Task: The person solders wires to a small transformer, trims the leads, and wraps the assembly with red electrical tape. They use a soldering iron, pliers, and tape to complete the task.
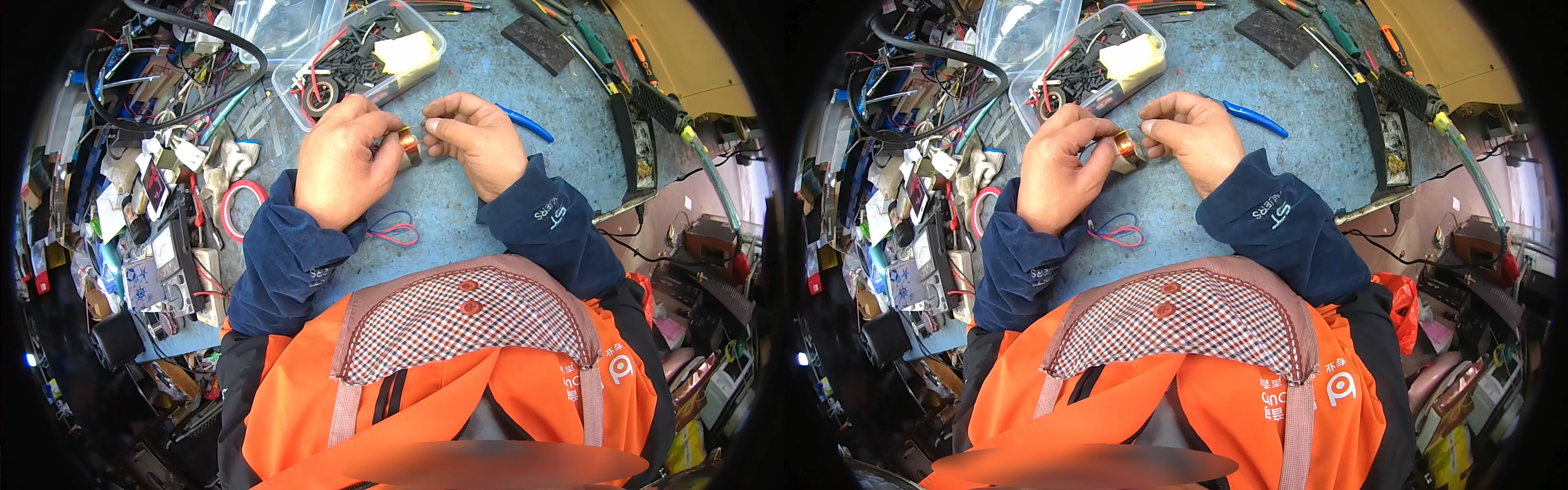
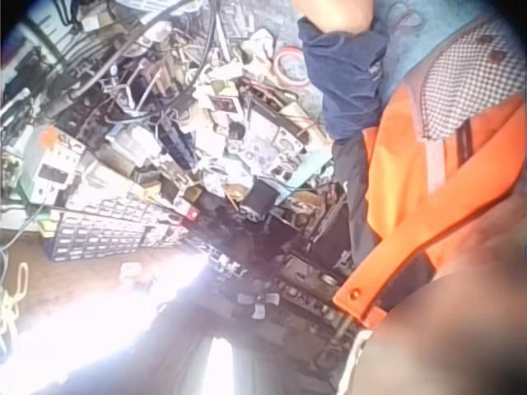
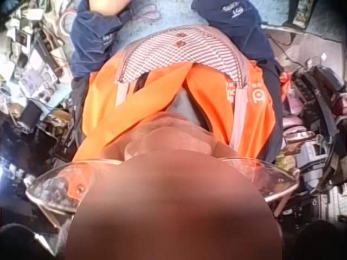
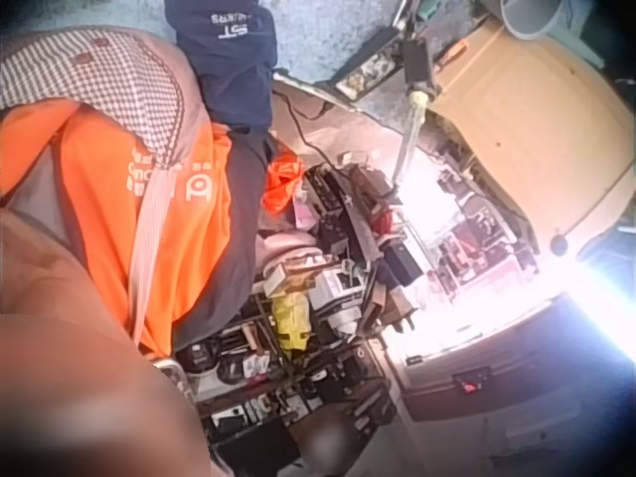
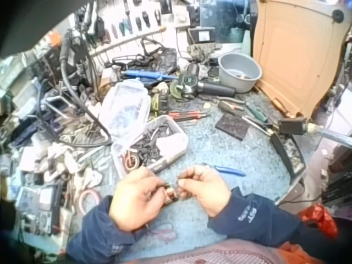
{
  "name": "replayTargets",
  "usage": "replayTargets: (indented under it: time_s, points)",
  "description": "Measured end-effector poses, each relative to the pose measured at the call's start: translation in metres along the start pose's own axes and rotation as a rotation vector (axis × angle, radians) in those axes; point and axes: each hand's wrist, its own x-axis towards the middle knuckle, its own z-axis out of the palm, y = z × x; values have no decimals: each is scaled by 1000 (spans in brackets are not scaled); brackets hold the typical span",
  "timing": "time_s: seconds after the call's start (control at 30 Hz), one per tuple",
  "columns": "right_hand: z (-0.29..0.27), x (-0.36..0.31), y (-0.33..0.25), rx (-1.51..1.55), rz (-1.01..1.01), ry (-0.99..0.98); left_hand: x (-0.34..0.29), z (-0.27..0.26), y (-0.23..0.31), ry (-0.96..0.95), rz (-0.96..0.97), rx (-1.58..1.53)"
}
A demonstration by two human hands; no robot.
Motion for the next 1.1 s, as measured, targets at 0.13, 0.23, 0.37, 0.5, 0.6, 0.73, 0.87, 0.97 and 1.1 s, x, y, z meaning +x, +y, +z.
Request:
replayTargets:
  time_s: [0.13,0.23,0.37,0.5,0.6,0.73,0.87,0.97,1.1]
  points:
    - [0,0,0,-1,-5,-1,-1,1,0,-1,21,3]
    - [1,0,0,4,-5,-11,-1,1,2,0,41,11]
    - [4,-1,0,17,-8,-11,1,-2,4,-6,66,24]
    - [4,-1,0,41,-4,-12,1,-3,5,-37,86,41]
    - [4,-2,-1,13,-10,-25,2,-4,5,-59,99,66]
    - [7,-2,-1,-85,-52,-3,2,-3,4,-59,107,66]
    - [10,-1,1,-148,-114,-9,1,-2,3,-59,81,37]
    - [9,1,4,-152,-163,-22,2,-2,4,-62,76,45]
    - [9,4,7,-149,-211,-27,2,-2,3,-57,69,38]
